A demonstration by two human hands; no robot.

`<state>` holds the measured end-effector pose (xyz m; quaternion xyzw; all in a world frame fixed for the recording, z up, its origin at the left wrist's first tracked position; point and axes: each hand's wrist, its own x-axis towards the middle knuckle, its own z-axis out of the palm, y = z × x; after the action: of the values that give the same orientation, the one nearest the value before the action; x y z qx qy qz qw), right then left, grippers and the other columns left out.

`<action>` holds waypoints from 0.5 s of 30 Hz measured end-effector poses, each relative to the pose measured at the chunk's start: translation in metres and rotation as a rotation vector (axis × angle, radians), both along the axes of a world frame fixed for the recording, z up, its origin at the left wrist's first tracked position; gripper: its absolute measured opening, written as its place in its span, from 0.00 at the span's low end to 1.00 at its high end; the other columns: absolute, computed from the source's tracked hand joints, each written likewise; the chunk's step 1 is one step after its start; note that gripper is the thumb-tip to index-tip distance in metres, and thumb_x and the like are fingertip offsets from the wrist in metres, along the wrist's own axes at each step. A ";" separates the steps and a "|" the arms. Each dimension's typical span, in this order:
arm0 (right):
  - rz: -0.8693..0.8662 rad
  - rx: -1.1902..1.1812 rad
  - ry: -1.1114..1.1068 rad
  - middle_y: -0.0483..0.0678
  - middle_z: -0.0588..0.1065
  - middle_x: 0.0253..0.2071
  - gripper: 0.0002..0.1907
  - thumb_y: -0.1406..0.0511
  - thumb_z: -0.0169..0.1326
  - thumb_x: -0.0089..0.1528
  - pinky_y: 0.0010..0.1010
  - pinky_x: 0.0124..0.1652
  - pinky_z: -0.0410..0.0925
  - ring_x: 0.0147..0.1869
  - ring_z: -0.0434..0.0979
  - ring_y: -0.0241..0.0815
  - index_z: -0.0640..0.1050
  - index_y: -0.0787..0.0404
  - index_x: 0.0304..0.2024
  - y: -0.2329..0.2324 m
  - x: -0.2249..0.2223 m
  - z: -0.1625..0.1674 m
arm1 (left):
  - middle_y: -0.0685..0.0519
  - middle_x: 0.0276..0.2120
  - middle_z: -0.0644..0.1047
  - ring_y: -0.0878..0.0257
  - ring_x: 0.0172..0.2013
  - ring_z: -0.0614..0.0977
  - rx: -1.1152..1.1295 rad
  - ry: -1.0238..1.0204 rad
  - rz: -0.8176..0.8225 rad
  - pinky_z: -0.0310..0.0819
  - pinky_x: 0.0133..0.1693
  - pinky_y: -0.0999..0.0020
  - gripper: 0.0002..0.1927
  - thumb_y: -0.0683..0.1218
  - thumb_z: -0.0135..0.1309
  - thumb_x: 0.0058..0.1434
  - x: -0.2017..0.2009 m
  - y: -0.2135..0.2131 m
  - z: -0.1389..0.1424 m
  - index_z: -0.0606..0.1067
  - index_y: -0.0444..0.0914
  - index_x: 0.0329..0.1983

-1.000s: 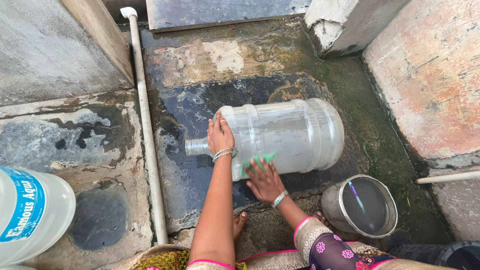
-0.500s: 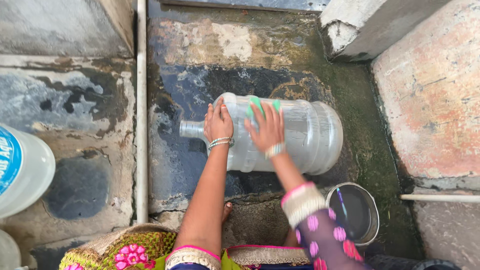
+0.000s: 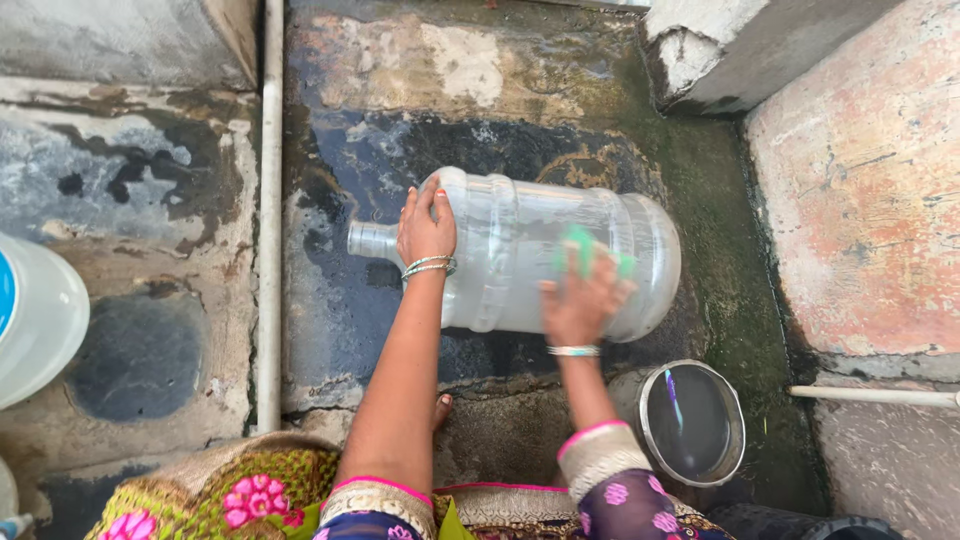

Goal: The person sits on a wet stone floor and scrubs the neck and interior of a large empty water dispenser jug with a toothbrush, then scrubs the outside of the jug with a green scrub pad, rotating it to clean different sides. They then lift the jug and shake and turn it to rinse out the loosened debris.

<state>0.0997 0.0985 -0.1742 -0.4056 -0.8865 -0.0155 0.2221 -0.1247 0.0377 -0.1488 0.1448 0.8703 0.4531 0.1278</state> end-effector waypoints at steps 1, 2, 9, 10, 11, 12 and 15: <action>-0.127 0.045 -0.037 0.56 0.53 0.79 0.37 0.39 0.34 0.69 0.68 0.71 0.30 0.83 0.43 0.66 0.60 0.45 0.76 0.011 0.019 0.001 | 0.46 0.69 0.66 0.42 0.66 0.68 -0.003 -0.008 0.001 0.58 0.65 0.52 0.23 0.61 0.43 0.67 -0.002 0.002 0.001 0.73 0.61 0.64; -0.183 0.068 0.030 0.60 0.53 0.79 0.37 0.40 0.34 0.70 0.67 0.71 0.30 0.83 0.46 0.65 0.59 0.46 0.77 0.019 0.039 0.000 | 0.46 0.69 0.67 0.42 0.66 0.68 -0.012 -0.023 0.003 0.58 0.65 0.52 0.23 0.61 0.43 0.67 -0.003 0.003 0.001 0.73 0.61 0.64; -0.499 -0.616 0.784 0.61 0.70 0.66 0.43 0.41 0.50 0.63 0.44 0.65 0.61 0.70 0.68 0.62 0.61 0.61 0.71 0.049 0.085 -0.032 | 0.41 0.63 0.74 0.44 0.68 0.72 0.613 0.032 -0.079 0.58 0.68 0.55 0.26 0.56 0.55 0.67 -0.015 -0.036 -0.018 0.73 0.37 0.62; -0.457 -0.656 0.908 0.62 0.70 0.65 0.44 0.42 0.53 0.63 0.43 0.64 0.62 0.69 0.68 0.64 0.61 0.63 0.70 0.050 0.078 -0.029 | 0.41 0.64 0.74 0.46 0.69 0.71 0.543 0.078 -0.128 0.53 0.71 0.55 0.27 0.57 0.52 0.68 -0.012 -0.048 -0.021 0.72 0.37 0.64; -0.412 -0.692 1.037 0.63 0.70 0.65 0.45 0.42 0.56 0.62 0.42 0.62 0.62 0.68 0.68 0.65 0.61 0.64 0.69 0.053 0.072 -0.026 | 0.42 0.66 0.73 0.47 0.69 0.71 0.475 0.129 -0.177 0.49 0.73 0.55 0.28 0.57 0.49 0.69 -0.005 -0.057 -0.024 0.71 0.37 0.67; -0.411 -0.665 0.994 0.63 0.69 0.65 0.46 0.41 0.56 0.62 0.43 0.62 0.62 0.68 0.68 0.64 0.61 0.64 0.69 0.056 0.066 -0.021 | 0.42 0.67 0.73 0.48 0.70 0.71 0.405 0.177 -0.225 0.44 0.76 0.55 0.29 0.57 0.45 0.71 -0.001 -0.062 -0.024 0.70 0.37 0.69; -0.541 -0.624 0.734 0.64 0.70 0.65 0.49 0.36 0.55 0.61 0.46 0.64 0.61 0.69 0.69 0.62 0.64 0.65 0.68 0.068 0.057 0.000 | 0.34 0.73 0.58 0.40 0.73 0.54 0.388 0.132 -0.121 0.41 0.71 0.52 0.39 0.58 0.49 0.69 0.019 -0.054 -0.019 0.56 0.32 0.75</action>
<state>0.1566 0.1662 -0.1738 -0.6443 -0.5778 0.3337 0.3738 -0.1058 -0.0159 -0.1677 0.2480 0.7628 0.5934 0.0671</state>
